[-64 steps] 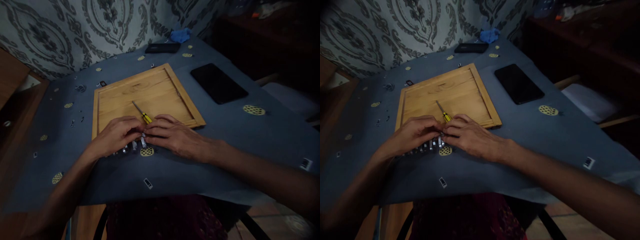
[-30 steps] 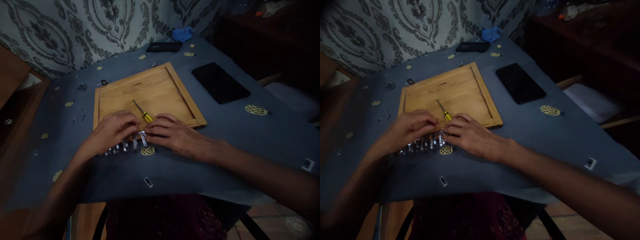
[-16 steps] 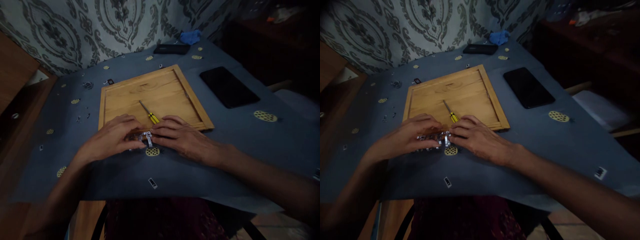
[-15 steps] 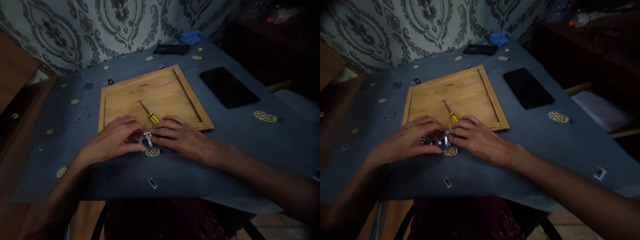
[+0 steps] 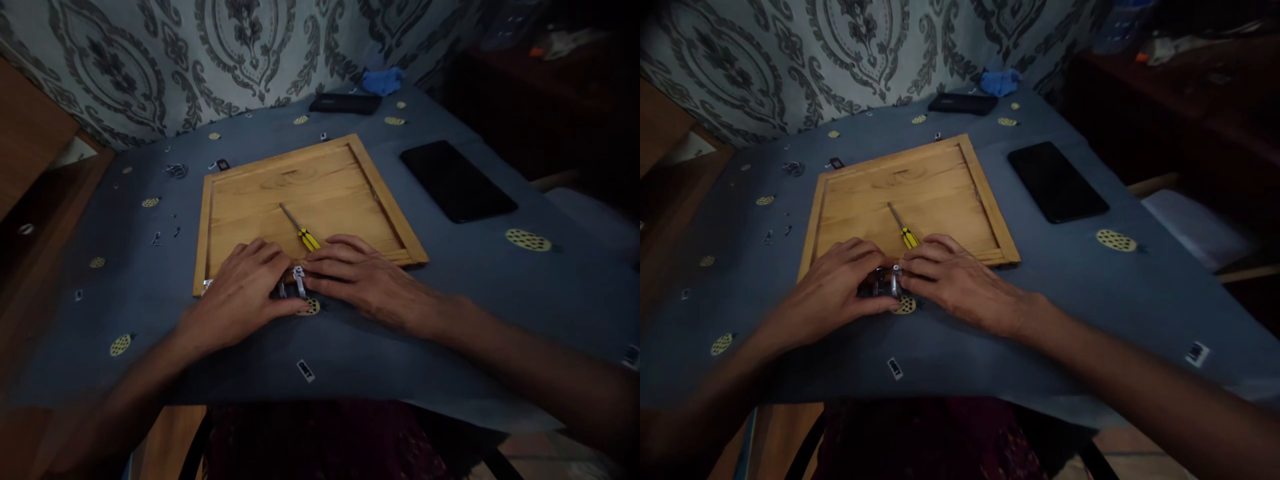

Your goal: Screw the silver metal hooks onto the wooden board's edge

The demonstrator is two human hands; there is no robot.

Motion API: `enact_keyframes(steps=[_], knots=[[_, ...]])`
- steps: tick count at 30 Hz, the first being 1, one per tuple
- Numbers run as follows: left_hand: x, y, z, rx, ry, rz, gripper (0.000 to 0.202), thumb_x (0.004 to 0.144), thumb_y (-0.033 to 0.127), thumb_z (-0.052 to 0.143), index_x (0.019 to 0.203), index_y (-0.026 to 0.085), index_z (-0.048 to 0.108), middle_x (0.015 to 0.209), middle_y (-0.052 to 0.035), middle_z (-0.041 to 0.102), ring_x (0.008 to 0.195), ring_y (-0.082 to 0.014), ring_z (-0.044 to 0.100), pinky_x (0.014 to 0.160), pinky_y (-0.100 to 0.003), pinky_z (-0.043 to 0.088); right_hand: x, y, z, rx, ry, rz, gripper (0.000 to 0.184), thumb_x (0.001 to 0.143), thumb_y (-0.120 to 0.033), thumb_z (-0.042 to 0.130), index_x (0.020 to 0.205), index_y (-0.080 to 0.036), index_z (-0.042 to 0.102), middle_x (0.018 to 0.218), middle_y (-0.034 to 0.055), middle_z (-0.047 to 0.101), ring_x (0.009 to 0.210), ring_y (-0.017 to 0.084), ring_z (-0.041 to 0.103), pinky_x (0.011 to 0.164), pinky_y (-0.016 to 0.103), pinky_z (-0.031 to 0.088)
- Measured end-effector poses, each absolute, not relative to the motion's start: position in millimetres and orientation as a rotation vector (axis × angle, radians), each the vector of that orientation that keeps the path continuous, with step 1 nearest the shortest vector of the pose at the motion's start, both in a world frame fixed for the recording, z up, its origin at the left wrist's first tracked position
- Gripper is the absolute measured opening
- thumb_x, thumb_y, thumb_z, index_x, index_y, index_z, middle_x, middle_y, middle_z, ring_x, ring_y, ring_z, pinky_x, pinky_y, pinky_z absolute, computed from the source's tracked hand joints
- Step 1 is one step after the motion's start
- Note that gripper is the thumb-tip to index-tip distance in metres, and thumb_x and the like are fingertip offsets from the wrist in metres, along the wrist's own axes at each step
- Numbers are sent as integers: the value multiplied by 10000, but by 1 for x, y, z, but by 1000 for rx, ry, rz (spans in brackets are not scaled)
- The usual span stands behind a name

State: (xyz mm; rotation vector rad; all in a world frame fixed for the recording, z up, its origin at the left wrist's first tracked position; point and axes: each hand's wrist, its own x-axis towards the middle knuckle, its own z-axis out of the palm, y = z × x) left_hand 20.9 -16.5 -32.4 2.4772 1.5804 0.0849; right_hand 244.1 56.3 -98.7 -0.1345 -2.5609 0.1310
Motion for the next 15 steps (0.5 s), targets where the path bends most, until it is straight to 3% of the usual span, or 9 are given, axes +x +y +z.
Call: enact_keyframes(steps=[4, 11, 15], knots=[[23, -17, -34, 2428, 1618, 102, 386, 898, 526, 744, 1013, 164, 673, 1022, -54, 677, 1028, -276, 601, 871, -421, 472, 245, 56, -99, -152, -2584, 165, 302, 1083, -220, 430, 1219, -200, 699, 1233, 84, 760, 1237, 232, 630, 1059, 496, 483], [29, -15, -30, 2319, 1668, 90, 317, 878, 459, 789, 949, 167, 686, 983, -49, 669, 1022, -274, 600, 861, -412, 460, 244, 55, -95, -131, -2560, 182, 307, 1082, -195, 414, 1195, -158, 697, 1180, 96, 774, 1195, 236, 653, 1060, 488, 495], [29, -14, -30, 2276, 1666, 100, 334, 866, 457, 801, 1004, 170, 700, 996, -42, 668, 1026, -278, 609, 853, -412, 450, 245, 53, -97, -157, -2580, 231, 308, 1038, -126, 472, 1268, -175, 671, 1218, 90, 763, 1212, 248, 646, 1060, 498, 507]])
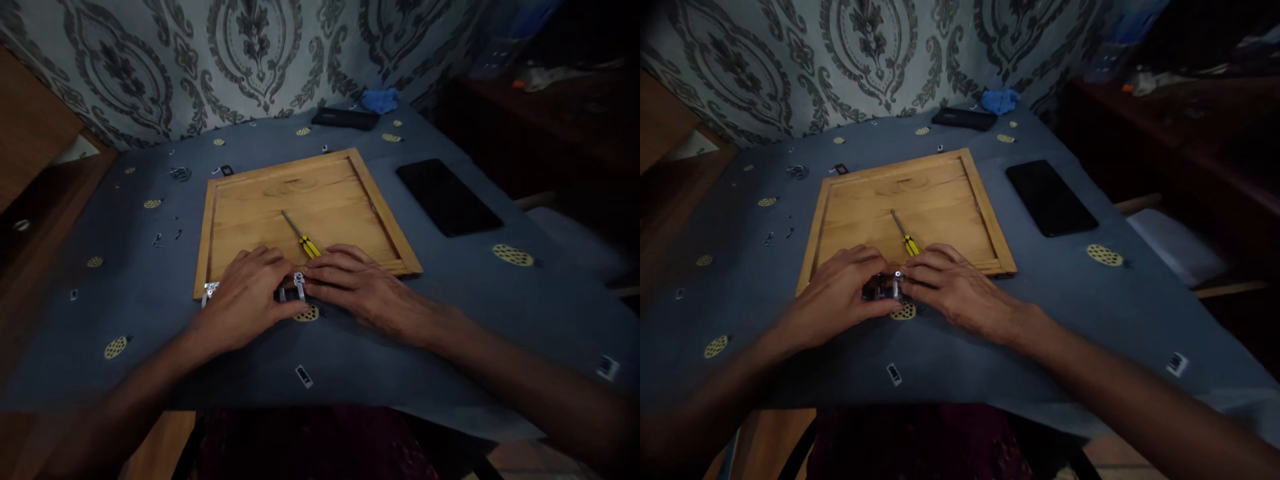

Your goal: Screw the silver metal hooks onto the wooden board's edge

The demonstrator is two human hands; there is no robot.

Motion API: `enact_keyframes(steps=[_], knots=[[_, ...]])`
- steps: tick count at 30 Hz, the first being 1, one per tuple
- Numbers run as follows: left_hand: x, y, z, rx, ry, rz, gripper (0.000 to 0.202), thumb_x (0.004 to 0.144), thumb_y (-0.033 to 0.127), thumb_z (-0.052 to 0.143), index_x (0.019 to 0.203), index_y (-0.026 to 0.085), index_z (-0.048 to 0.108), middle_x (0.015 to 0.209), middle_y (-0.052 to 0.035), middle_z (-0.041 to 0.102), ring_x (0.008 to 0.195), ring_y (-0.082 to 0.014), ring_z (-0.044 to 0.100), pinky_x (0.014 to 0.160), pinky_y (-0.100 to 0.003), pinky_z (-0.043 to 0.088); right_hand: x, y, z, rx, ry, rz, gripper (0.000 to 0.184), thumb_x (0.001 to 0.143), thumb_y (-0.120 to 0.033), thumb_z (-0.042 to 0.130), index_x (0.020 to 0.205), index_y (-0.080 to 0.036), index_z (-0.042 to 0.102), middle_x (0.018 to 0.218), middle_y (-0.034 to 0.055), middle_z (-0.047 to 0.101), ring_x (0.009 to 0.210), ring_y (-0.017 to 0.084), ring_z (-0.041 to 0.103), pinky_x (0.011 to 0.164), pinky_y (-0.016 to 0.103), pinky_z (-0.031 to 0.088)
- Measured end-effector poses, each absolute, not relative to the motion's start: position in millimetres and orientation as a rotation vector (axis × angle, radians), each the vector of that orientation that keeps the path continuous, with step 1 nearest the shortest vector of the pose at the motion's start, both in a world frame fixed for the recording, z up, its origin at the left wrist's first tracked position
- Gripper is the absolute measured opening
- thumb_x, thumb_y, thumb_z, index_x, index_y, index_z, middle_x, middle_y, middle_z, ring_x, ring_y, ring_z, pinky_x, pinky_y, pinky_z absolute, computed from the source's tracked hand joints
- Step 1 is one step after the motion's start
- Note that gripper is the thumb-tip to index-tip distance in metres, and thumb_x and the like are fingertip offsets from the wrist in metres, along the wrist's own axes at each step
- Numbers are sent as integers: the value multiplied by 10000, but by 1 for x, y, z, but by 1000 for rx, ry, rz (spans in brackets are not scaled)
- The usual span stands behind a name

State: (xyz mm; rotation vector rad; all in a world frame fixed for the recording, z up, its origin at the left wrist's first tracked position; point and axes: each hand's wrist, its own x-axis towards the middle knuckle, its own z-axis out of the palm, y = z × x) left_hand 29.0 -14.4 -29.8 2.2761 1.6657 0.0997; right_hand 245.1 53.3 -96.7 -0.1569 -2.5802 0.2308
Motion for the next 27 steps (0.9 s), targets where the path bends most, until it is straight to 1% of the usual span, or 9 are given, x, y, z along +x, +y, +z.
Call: enact_keyframes(steps=[5, 7, 9, 12, 15, 18, 21, 24, 27], knots=[[27, -15, -33, 2291, 1638, 129, 357, 867, 472, 795, 1039, 171, 708, 1013, -49, 666, 1027, -286, 618, 860, -417, 447, 252, 53, -97, -234, -2506, 210, 420, 967, -45, 493, 1348, -169, 620, 1333, 125, 703, 1297, 262, 590, 1041, 471, 533], [27, -15, -33, 2289, 1624, 137, 350, 870, 468, 791, 1042, 175, 707, 1002, -48, 664, 1021, -285, 620, 862, -414, 446, 255, 54, -96, -345, -2469, 190, 413, 970, -79, 510, 1358, -176, 615, 1355, 152, 670, 1284, 280, 593, 1020, 482, 540], [27, -15, -33, 2283, 1619, 155, 351, 867, 461, 796, 1054, 179, 704, 997, -44, 664, 1005, -277, 623, 868, -410, 446, 256, 56, -94, -465, -2455, 166, 372, 979, -161, 545, 1339, -182, 636, 1277, 171, 670, 1172, 300, 635, 941, 499, 562], [26, -15, -33, 2277, 1621, 178, 348, 856, 450, 811, 1048, 182, 701, 998, -41, 664, 990, -265, 622, 878, -404, 445, 252, 59, -93, -543, -2510, 157, 352, 995, -278, 580, 1327, -189, 659, 1055, 134, 678, 947, 282, 652, 809, 476, 570], [25, -16, -36, 2294, 1614, 201, 351, 853, 454, 815, 1043, 184, 697, 996, -39, 667, 994, -261, 619, 882, -400, 443, 245, 60, -91, -535, -2565, 160, 323, 1002, -247, 569, 1294, -174, 687, 940, 104, 662, 843, 256, 626, 743, 428, 553], [24, -16, -39, 2319, 1613, 231, 357, 856, 452, 814, 1060, 185, 693, 997, -34, 670, 984, -252, 621, 876, -394, 444, 239, 60, -90, -547, -2566, 221, 249, 989, -197, 567, 1151, -161, 753, 880, 94, 649, 799, 235, 623, 701, 388, 539], [23, -17, -41, 2338, 1624, 242, 338, 873, 457, 796, 1031, 177, 694, 1003, -37, 671, 993, -255, 620, 872, -394, 445, 237, 61, -88, -605, -2461, 337, 215, 953, -136, 567, 1016, -180, 768, 848, 68, 637, 750, 196, 630, 642, 335, 527], [23, -17, -41, 2341, 1618, 234, 319, 886, 457, 781, 994, 172, 686, 1005, -44, 671, 1013, -265, 623, 881, -401, 447, 240, 60, -75, -673, -2252, 423, 197, 939, -119, 587, 1000, -225, 741, 847, 34, 645, 734, 167, 640, 632, 309, 531], [22, -17, -41, 2335, 1607, 256, 317, 876, 449, 793, 1004, 182, 679, 1007, -43, 676, 1019, -270, 625, 879, -399, 445, 240, 58, -50, -729, -1969, 462, 109, 931, -197, 678, 1020, -253, 707, 893, 18, 694, 717, 170, 637, 639, 328, 536]])
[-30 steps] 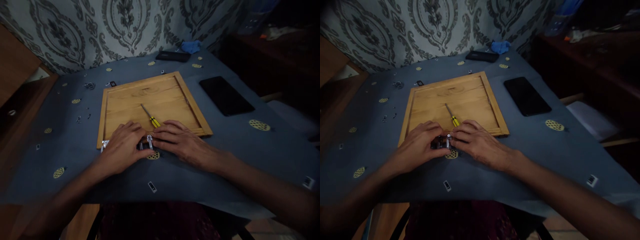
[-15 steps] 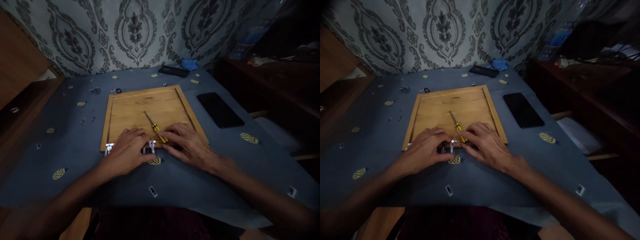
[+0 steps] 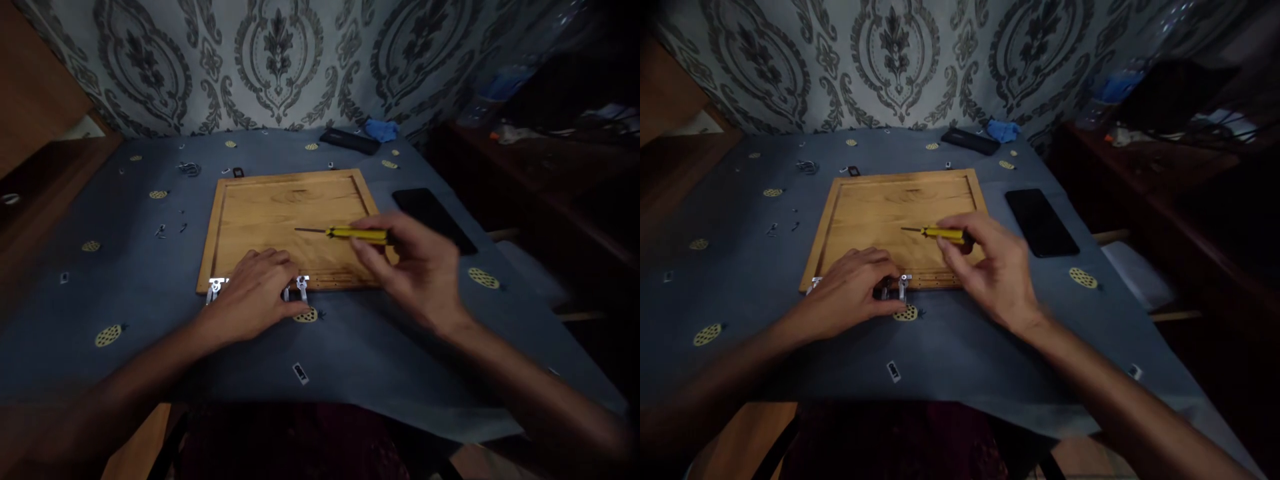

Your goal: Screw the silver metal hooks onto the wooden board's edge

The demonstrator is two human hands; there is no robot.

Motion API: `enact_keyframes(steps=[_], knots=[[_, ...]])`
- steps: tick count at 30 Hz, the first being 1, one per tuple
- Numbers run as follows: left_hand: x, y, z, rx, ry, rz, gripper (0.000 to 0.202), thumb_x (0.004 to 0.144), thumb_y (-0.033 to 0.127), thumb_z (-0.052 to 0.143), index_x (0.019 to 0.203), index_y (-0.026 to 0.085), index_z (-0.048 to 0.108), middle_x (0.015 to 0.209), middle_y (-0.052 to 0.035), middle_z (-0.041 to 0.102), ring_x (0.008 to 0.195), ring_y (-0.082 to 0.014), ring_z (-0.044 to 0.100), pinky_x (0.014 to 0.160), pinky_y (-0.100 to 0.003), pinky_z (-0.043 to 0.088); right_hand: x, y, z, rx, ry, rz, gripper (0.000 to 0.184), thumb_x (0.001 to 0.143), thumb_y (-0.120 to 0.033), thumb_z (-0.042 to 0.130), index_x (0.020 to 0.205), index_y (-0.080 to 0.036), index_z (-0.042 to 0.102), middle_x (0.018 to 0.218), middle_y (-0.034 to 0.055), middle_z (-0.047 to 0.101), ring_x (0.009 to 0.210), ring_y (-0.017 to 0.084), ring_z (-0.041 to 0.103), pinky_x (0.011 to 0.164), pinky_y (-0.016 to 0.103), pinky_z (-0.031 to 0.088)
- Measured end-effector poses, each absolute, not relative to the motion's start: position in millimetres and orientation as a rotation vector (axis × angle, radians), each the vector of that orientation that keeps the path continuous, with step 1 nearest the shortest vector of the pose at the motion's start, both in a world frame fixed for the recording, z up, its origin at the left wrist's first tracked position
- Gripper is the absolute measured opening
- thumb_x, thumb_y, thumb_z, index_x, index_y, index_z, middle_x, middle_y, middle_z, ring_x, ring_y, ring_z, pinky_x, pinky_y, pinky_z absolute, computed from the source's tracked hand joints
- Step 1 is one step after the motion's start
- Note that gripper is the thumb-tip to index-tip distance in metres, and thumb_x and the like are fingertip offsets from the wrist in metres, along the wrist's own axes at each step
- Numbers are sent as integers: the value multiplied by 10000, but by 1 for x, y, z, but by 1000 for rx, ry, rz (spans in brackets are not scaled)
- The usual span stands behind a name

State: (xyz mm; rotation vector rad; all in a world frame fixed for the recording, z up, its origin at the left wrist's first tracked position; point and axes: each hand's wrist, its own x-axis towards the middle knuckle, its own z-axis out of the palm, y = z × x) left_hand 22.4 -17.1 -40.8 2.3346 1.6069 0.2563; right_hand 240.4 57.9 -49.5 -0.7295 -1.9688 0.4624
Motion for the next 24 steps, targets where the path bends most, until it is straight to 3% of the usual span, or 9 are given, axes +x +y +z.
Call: enact_keyframes(steps=[3, 7, 13, 17, 24], knots=[[22, -17, -41, 2324, 1604, 265, 316, 874, 447, 796, 1007, 185, 681, 1010, -40, 684, 1020, -266, 630, 879, -392, 442, 236, 54, -20, -723, -1759, 398, 89, 890, -319, 772, 915, -274, 699, 850, 1, 699, 631, 153, 588, 554, 316, 474], [23, -16, -40, 2308, 1615, 242, 323, 861, 450, 808, 1004, 182, 698, 1019, -39, 690, 1056, -278, 630, 879, -390, 436, 228, 47, 1, -726, -1706, 330, 126, 949, -374, 714, 898, -261, 692, 822, 7, 648, 653, 159, 571, 600, 336, 427], [23, -17, -40, 2305, 1611, 244, 316, 863, 451, 808, 993, 182, 706, 1006, -33, 681, 1033, -268, 628, 862, -383, 431, 221, 42, -23, -776, -1707, 514, 252, 1019, -516, 558, 923, -286, 591, 835, 5, 625, 562, 152, 568, 516, 338, 429], [22, -16, -41, 2301, 1606, 256, 322, 865, 459, 803, 1000, 183, 707, 1010, -34, 680, 1039, -269, 624, 858, -385, 429, 220, 42, -44, -716, -1646, 592, 246, 1019, -513, 562, 934, -282, 565, 793, -4, 652, 498, 131, 560, 417, 301, 431], [23, -16, -40, 2301, 1610, 246, 332, 858, 461, 811, 1014, 187, 707, 988, -34, 678, 1003, -265, 625, 842, -384, 428, 220, 41, -54, -685, -1640, 670, 235, 1024, -489, 569, 968, -261, 558, 835, -22, 663, 537, 116, 598, 439, 274, 494]])
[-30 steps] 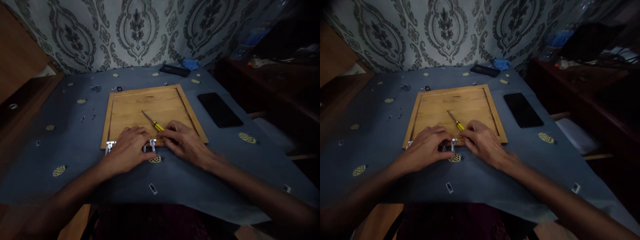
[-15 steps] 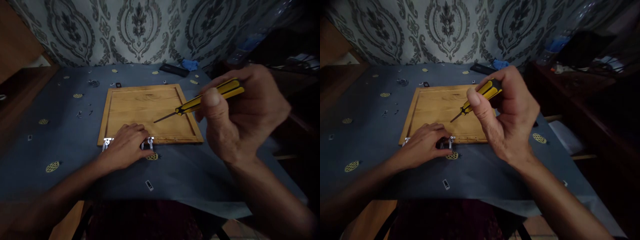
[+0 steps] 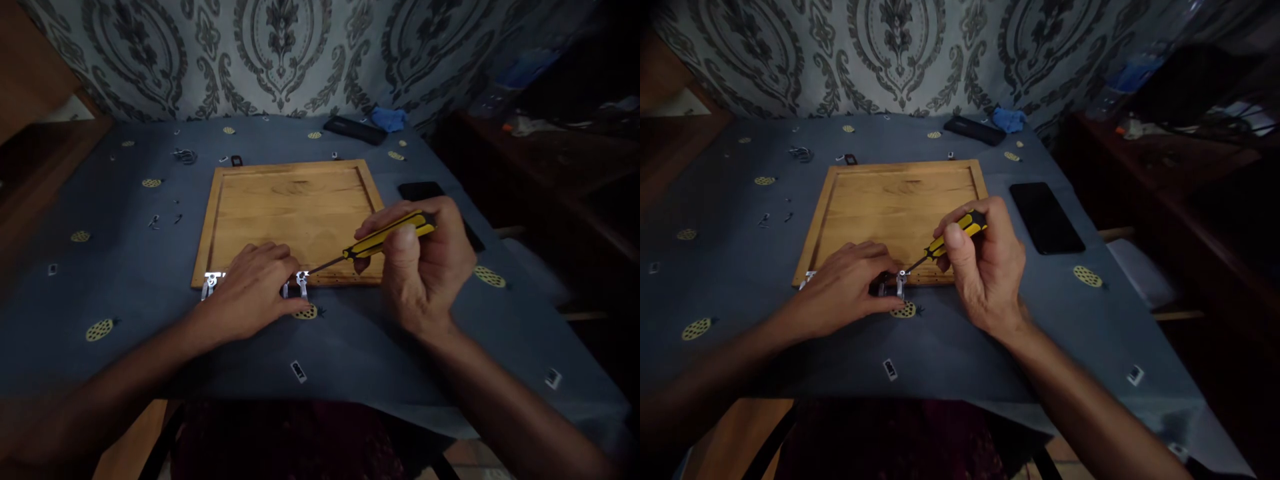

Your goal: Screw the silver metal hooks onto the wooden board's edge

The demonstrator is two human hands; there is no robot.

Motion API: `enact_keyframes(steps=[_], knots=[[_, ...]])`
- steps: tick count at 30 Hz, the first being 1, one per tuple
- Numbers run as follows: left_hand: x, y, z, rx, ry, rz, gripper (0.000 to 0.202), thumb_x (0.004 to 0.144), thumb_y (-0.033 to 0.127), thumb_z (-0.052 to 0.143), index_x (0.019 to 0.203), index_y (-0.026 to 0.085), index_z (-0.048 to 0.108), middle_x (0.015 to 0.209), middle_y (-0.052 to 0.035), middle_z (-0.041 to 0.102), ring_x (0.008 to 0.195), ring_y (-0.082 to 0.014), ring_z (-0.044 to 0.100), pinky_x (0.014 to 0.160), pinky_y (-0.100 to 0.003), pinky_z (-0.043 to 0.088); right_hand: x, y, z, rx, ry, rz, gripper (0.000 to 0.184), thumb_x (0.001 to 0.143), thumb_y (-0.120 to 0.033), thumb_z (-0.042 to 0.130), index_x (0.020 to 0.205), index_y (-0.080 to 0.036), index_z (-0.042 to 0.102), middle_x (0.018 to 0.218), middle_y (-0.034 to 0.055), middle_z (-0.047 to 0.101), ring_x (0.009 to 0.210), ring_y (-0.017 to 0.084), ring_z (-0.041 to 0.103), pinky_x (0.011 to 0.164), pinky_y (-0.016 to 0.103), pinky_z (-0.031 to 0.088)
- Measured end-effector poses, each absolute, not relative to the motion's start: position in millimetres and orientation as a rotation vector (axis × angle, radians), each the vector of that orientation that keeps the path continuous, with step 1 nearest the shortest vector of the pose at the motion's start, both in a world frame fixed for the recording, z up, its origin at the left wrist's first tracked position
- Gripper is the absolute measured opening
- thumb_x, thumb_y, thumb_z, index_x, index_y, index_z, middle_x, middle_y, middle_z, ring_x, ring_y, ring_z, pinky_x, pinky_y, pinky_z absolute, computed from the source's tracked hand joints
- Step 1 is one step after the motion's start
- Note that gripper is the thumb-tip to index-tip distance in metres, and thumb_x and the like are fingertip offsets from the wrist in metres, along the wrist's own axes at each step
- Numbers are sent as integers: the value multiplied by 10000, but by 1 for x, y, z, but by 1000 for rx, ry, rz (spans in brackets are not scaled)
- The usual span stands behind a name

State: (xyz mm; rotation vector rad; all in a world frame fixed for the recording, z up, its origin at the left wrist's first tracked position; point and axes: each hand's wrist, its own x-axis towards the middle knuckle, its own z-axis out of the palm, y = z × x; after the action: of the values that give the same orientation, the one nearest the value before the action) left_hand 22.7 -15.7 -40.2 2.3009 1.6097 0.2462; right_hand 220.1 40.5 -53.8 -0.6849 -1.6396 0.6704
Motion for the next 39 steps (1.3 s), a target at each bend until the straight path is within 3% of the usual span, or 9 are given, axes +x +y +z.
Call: enact_keyframes(steps=[28, 34, 39], knots=[[24, -16, -39, 2289, 1623, 206, 358, 851, 473, 813, 1016, 174, 705, 1028, -54, 689, 1014, -279, 630, 868, -403, 450, 217, 44, -56, -651, -1818, 665, 188, 1035, -461, 551, 1013, -275, 574, 856, -19, 627, 589, 120, 596, 497, 283, 491], [23, -16, -39, 2310, 1619, 232, 330, 861, 462, 804, 979, 174, 696, 1023, -64, 681, 1041, -298, 634, 884, -422, 463, 205, 47, -37, -683, -1937, 815, 246, 1025, -506, 546, 1065, -270, 605, 908, 16, 669, 694, 152, 631, 540, 281, 520], [24, -16, -40, 2309, 1615, 230, 313, 851, 438, 818, 964, 173, 696, 1047, -66, 691, 1068, -306, 638, 895, -424, 468, 197, 56, -20, -653, -1994, 977, 281, 980, -527, 625, 992, -246, 625, 872, 8, 681, 582, 123, 596, 507, 282, 525]])
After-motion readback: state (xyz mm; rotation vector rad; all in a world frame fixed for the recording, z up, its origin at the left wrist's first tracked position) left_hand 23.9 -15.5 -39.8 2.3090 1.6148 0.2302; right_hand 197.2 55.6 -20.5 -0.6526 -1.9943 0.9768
